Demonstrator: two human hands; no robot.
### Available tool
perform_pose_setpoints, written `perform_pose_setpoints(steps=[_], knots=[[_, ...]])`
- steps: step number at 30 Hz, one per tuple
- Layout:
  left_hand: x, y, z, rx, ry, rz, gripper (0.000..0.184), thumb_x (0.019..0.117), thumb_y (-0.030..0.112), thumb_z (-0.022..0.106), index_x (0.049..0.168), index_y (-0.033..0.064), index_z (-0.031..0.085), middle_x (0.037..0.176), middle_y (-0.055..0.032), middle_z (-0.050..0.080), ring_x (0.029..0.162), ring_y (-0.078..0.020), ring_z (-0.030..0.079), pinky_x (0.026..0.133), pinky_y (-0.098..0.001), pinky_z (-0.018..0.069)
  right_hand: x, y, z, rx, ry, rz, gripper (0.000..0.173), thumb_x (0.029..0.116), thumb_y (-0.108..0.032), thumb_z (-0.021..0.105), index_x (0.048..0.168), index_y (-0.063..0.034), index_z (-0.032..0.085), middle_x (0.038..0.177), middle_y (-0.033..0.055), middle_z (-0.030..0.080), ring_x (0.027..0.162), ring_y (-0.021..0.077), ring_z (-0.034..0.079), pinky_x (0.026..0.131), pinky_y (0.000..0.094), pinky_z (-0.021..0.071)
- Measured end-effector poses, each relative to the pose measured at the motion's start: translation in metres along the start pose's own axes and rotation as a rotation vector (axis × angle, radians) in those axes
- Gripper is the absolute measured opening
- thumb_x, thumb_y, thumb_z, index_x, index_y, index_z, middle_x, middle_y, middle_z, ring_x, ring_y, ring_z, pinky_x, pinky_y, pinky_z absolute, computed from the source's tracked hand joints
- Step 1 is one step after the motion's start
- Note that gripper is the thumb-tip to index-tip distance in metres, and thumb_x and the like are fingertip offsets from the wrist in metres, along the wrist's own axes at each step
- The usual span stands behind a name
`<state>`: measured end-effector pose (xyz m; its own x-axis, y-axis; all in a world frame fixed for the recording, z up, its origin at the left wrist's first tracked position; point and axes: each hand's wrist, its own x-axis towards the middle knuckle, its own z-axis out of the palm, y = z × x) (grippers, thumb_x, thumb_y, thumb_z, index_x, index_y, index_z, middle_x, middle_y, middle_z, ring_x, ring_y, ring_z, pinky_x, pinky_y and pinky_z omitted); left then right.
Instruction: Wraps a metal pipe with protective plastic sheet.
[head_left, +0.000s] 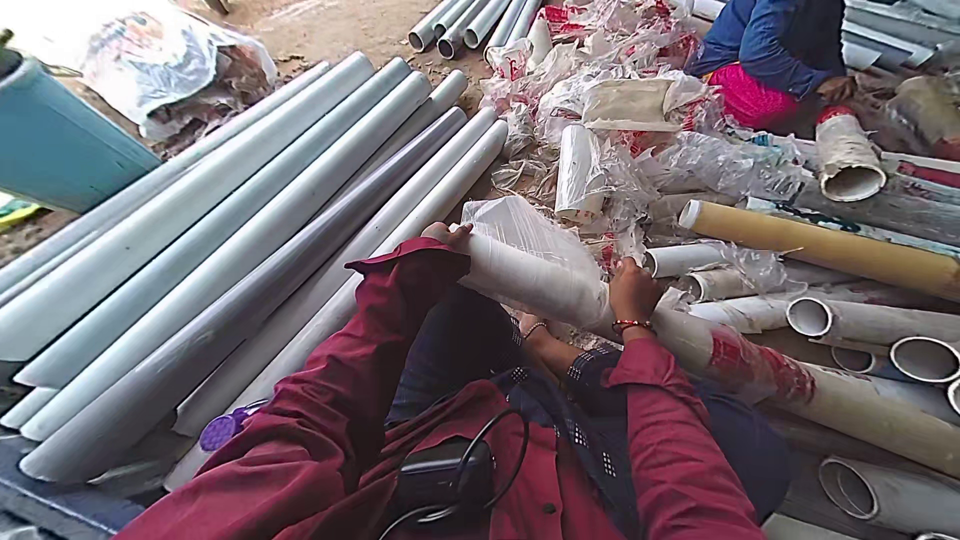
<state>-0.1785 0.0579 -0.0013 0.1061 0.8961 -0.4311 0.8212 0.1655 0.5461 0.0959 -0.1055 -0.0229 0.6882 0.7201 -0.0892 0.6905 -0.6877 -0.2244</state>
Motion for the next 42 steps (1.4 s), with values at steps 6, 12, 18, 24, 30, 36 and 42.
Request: perform_pose_setpoints(steps=[6, 12, 18, 24, 30, 36, 42], knots=[[-0.059, -0.042, 0.045, -0.437, 0.430, 0.303, 0.055, 0.1021, 0.017, 0.060, 0.146, -0.0090, 0.041, 0.142, -0.0356, 0.049, 0.131, -0.0432, 0.052, 0.111, -0.0519, 0.0408, 0.004, 0.003, 0.002, 0.033, 0.002, -0.021, 0.030, 0.1086, -0.016, 0.046, 0.119, -0.0004, 0.069, 0.107, 0.0259, 0.073, 0.106, 0.0441, 0.070, 0.090, 0.0602, 0.0499], [-0.153, -0.025, 0.126, -1.080, -0.350, -0.130, 0.051, 0.1067, 0.006, 0.050, 0.150, -0.0078, 0.028, 0.144, -0.0246, 0.048, 0.122, -0.0212, 0.059, 0.102, -0.0297, 0.0478, 0.000, 0.004, 0.010, 0.086, 0.094, -0.030, 0.029, 0.1079, -0.015, 0.049, 0.120, 0.0012, 0.070, 0.103, 0.0284, 0.073, 0.101, 0.0483, 0.070, 0.085, 0.0632, 0.0499], [-0.110, 0.013, 0.166, -1.251, -0.462, -0.307, 0.049, 0.1094, 0.020, 0.049, 0.148, -0.0051, 0.032, 0.137, -0.0254, 0.056, 0.116, -0.0249, 0.064, 0.098, -0.0336, 0.0512, -0.004, 0.009, 0.015, 0.115, 0.191, -0.029, 0.028, 0.1060, -0.014, 0.051, 0.117, 0.0000, 0.072, 0.104, 0.0260, 0.074, 0.101, 0.0447, 0.072, 0.085, 0.0606, 0.0513], [-0.110, 0.005, 0.163, -1.091, -0.393, -0.215, 0.018, 0.1057, 0.014, 0.056, 0.112, -0.0029, 0.054, 0.083, -0.0078, 0.070, 0.062, -0.0103, 0.068, 0.062, -0.0241, 0.0581, -0.007, 0.010, 0.018, 0.159, 0.233, -0.024, 0.029, 0.1067, -0.014, 0.049, 0.118, 0.0006, 0.072, 0.102, 0.0250, 0.075, 0.097, 0.0439, 0.073, 0.083, 0.0597, 0.0521], [-0.128, 0.003, 0.167, -1.054, -0.316, -0.214, 0.032, 0.1044, 0.014, 0.059, 0.073, 0.0071, 0.056, 0.047, 0.0066, 0.045, 0.037, -0.0011, 0.038, 0.041, -0.0171, 0.0362, -0.013, 0.017, 0.010, 0.207, 0.217, -0.034, 0.032, 0.1080, -0.017, 0.048, 0.121, 0.0002, 0.071, 0.101, 0.0256, 0.075, 0.097, 0.0437, 0.072, 0.085, 0.0596, 0.0521], [-0.142, -0.018, 0.118, -0.442, -0.705, 0.116, 0.023, 0.1101, 0.018, 0.046, 0.124, 0.0006, 0.055, 0.079, -0.0037, 0.070, 0.052, -0.0057, 0.060, 0.050, -0.0212, 0.0504, -0.026, 0.030, 0.034, 0.285, 0.548, -0.174, 0.028, 0.1029, -0.009, 0.054, 0.114, 0.0058, 0.074, 0.093, 0.0251, 0.076, 0.080, 0.0432, 0.074, 0.070, 0.0576, 0.0552], [-0.140, 0.032, 0.065, 0.148, -0.597, 0.976, 0.030, 0.1051, 0.012, 0.053, 0.121, -0.0069, 0.069, 0.116, -0.0271, 0.072, 0.110, -0.0433, 0.069, 0.100, -0.0563, 0.0498, -0.068, 0.017, 0.005, 0.296, 0.350, -0.110, 0.028, 0.1039, -0.009, 0.050, 0.109, 0.0056, 0.074, 0.089, 0.0249, 0.074, 0.080, 0.0429, 0.074, 0.067, 0.0588, 0.0534]])
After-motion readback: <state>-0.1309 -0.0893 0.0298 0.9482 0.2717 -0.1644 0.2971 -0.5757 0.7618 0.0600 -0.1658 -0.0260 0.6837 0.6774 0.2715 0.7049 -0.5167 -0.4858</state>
